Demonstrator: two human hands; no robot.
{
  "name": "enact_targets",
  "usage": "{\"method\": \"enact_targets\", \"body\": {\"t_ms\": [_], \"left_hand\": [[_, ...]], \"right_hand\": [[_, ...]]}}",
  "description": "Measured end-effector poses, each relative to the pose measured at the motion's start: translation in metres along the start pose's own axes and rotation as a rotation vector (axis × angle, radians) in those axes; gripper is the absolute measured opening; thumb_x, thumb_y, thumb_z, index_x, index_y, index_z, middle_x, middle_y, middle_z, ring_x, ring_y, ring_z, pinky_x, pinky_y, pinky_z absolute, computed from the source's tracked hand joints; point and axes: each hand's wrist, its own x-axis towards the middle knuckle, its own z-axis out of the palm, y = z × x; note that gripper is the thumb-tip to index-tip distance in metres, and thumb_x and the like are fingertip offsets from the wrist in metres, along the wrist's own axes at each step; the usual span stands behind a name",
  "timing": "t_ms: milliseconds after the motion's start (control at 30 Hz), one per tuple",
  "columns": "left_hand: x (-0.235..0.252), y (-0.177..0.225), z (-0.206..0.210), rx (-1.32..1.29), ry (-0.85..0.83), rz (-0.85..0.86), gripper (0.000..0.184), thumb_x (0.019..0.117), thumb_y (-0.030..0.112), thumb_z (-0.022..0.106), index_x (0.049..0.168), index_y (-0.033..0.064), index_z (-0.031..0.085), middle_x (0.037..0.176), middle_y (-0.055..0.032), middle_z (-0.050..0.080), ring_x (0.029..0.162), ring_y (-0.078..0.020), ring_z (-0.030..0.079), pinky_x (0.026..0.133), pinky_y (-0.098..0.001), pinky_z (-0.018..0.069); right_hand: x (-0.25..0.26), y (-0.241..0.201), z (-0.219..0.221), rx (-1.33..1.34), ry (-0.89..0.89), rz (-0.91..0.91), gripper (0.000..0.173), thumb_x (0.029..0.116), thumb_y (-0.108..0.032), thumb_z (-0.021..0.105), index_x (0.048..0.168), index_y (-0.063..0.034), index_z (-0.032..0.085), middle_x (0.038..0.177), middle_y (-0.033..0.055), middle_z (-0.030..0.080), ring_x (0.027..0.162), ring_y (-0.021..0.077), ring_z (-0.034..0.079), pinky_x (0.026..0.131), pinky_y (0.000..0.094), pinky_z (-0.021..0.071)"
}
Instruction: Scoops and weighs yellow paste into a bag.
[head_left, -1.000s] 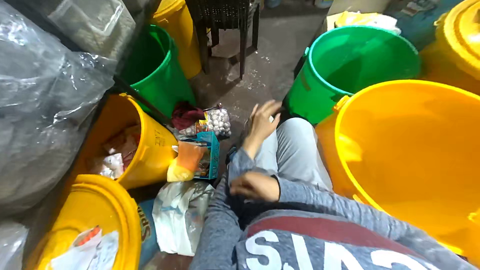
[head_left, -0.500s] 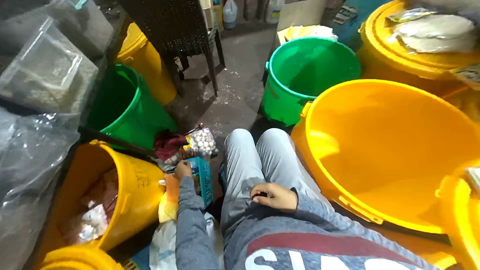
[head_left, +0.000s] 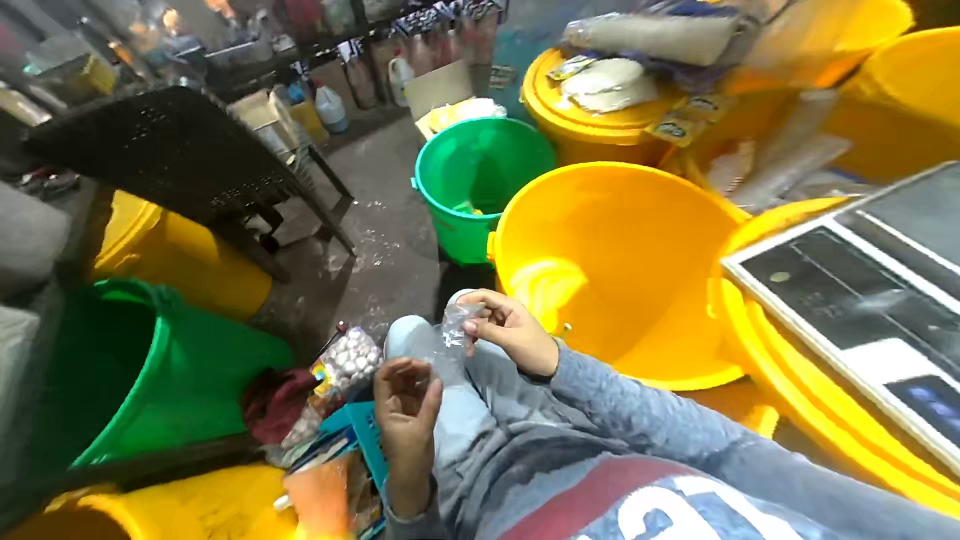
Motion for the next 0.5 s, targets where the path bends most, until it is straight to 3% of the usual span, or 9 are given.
{"method": "enact_targets", "body": {"t_ms": [67,100,167,200,267,333,400,500], "left_hand": [[0.011,-0.001,0.016,0.032,-0.112,-0.080,0.054,0.0892,0.024,0.077,0.134,0.0069,0.053,0.110,0.0106,0.070,0.097,-0.0018,0.068,0.085,-0.0217,0.0581],[0.016,-0.004,0.024,0.044,-0.126,-0.104,0.049,0.0916,0.026,0.075,0.131,0.0032,0.057,0.107,0.0103,0.071,0.094,-0.0003,0.067,0.083,-0.0204,0.0573],[0.024,-0.011,0.039,0.075,-0.085,-0.094,0.016,0.0950,0.012,0.069,0.108,0.0037,0.072,0.096,0.0085,0.074,0.086,0.0005,0.069,0.080,-0.0197,0.0581],[0.027,-0.016,0.046,0.120,-0.077,-0.060,0.010,0.0946,0.008,0.067,0.100,0.0039,0.073,0.092,0.0080,0.074,0.083,0.0009,0.068,0.078,-0.0192,0.0581],[0.030,-0.027,0.057,0.208,-0.087,0.004,0.005,0.0906,0.005,0.069,0.094,0.0035,0.074,0.087,0.0056,0.073,0.078,0.0005,0.068,0.075,-0.0187,0.0579],[0.029,-0.037,0.069,0.228,-0.122,0.006,0.005,0.0854,0.002,0.074,0.090,0.0047,0.073,0.084,0.0038,0.074,0.074,-0.0006,0.068,0.070,-0.0186,0.0579],[0.031,-0.046,0.078,0.193,-0.209,-0.050,0.013,0.0815,0.000,0.078,0.092,0.0042,0.071,0.084,0.0024,0.074,0.073,-0.0024,0.068,0.069,-0.0201,0.0578],[0.047,-0.056,0.092,0.137,-0.345,-0.134,0.036,0.0819,0.009,0.080,0.112,-0.0005,0.062,0.095,0.0037,0.069,0.085,-0.0022,0.067,0.079,-0.0229,0.0589]], "right_hand": [[-0.002,-0.011,-0.014,-0.090,0.006,-0.026,0.023,0.1001,-0.004,0.058,0.121,0.0025,0.063,0.096,-0.0029,0.073,0.078,0.0022,0.068,0.073,0.0226,0.0595],[-0.004,-0.016,-0.021,-0.136,-0.005,-0.027,0.024,0.1008,-0.006,0.057,0.123,0.0032,0.063,0.096,-0.0025,0.072,0.078,0.0014,0.067,0.073,0.0216,0.0585],[-0.008,-0.020,-0.030,-0.222,0.022,-0.042,0.027,0.1027,-0.011,0.056,0.124,0.0043,0.063,0.095,-0.0016,0.071,0.078,0.0004,0.065,0.072,0.0203,0.0566],[-0.009,-0.020,-0.032,-0.260,0.074,-0.056,0.028,0.1024,-0.014,0.057,0.122,0.0040,0.064,0.093,-0.0024,0.070,0.077,-0.0005,0.064,0.071,0.0193,0.0557],[-0.009,-0.017,-0.038,-0.279,0.208,-0.084,0.023,0.0999,-0.016,0.062,0.112,0.0021,0.068,0.092,-0.0030,0.071,0.077,-0.0015,0.064,0.072,0.0186,0.0557],[-0.006,-0.014,-0.045,-0.221,0.358,-0.106,0.012,0.0996,-0.010,0.062,0.097,-0.0024,0.071,0.083,-0.0060,0.070,0.074,-0.0023,0.064,0.071,0.0183,0.0557],[-0.001,-0.013,-0.054,-0.125,0.457,-0.110,0.014,0.0990,-0.007,0.061,0.090,-0.0055,0.071,0.077,-0.0071,0.069,0.070,-0.0014,0.063,0.068,0.0187,0.0551],[0.002,-0.013,-0.071,-0.062,0.444,-0.143,0.010,0.0976,-0.004,0.062,0.098,-0.0041,0.072,0.084,-0.0060,0.073,0.074,0.0000,0.067,0.071,0.0201,0.0579]]}}
